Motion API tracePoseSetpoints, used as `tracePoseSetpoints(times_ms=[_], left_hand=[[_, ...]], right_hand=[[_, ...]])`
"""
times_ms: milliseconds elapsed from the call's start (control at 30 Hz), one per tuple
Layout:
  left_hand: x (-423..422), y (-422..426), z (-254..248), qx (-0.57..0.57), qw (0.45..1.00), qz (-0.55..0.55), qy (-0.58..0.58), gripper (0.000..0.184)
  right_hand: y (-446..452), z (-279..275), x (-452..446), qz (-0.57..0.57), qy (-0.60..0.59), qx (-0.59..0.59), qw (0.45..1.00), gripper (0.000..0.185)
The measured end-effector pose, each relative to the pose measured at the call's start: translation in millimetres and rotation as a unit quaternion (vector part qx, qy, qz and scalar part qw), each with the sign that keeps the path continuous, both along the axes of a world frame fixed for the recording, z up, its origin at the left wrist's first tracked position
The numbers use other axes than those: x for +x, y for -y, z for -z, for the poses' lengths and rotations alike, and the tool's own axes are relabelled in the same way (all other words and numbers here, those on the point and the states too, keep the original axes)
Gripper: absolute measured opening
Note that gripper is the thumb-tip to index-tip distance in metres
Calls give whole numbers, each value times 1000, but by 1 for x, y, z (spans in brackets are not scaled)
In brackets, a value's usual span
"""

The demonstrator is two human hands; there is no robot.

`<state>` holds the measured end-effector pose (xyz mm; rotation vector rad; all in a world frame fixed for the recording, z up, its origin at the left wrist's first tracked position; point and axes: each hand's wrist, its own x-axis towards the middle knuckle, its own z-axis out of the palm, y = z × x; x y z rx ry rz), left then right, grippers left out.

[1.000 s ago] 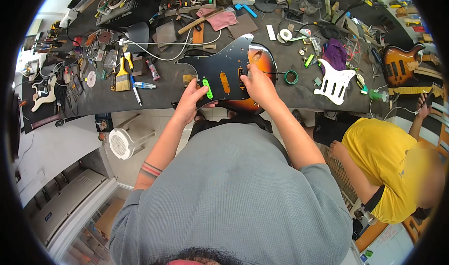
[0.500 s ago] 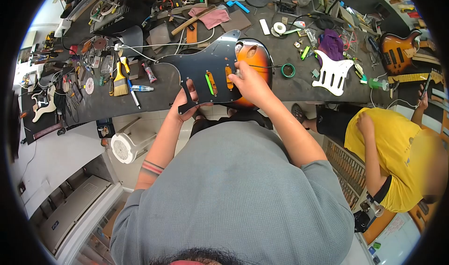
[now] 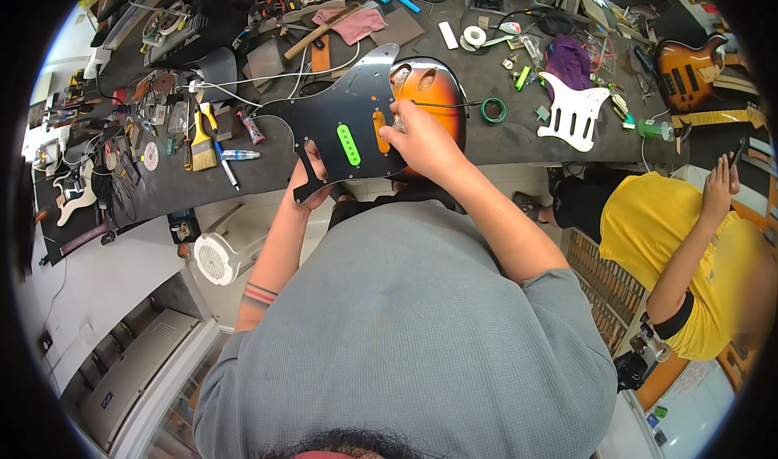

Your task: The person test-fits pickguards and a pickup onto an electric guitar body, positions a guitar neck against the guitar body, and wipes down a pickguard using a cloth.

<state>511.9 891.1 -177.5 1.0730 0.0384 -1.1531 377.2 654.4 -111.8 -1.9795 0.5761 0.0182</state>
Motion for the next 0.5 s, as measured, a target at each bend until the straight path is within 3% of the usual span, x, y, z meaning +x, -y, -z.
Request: tracePoseSetpoints(times_ms=[133,500], left_hand=[[-3,7,-25,2,1000,8,14,58],[-6,8,-34,-33,999,-2,19,53]], right_hand=[[-1,-3,0,5,-10,10,1000,47],[-5,-7,-4,21,21,-10,1000,48]])
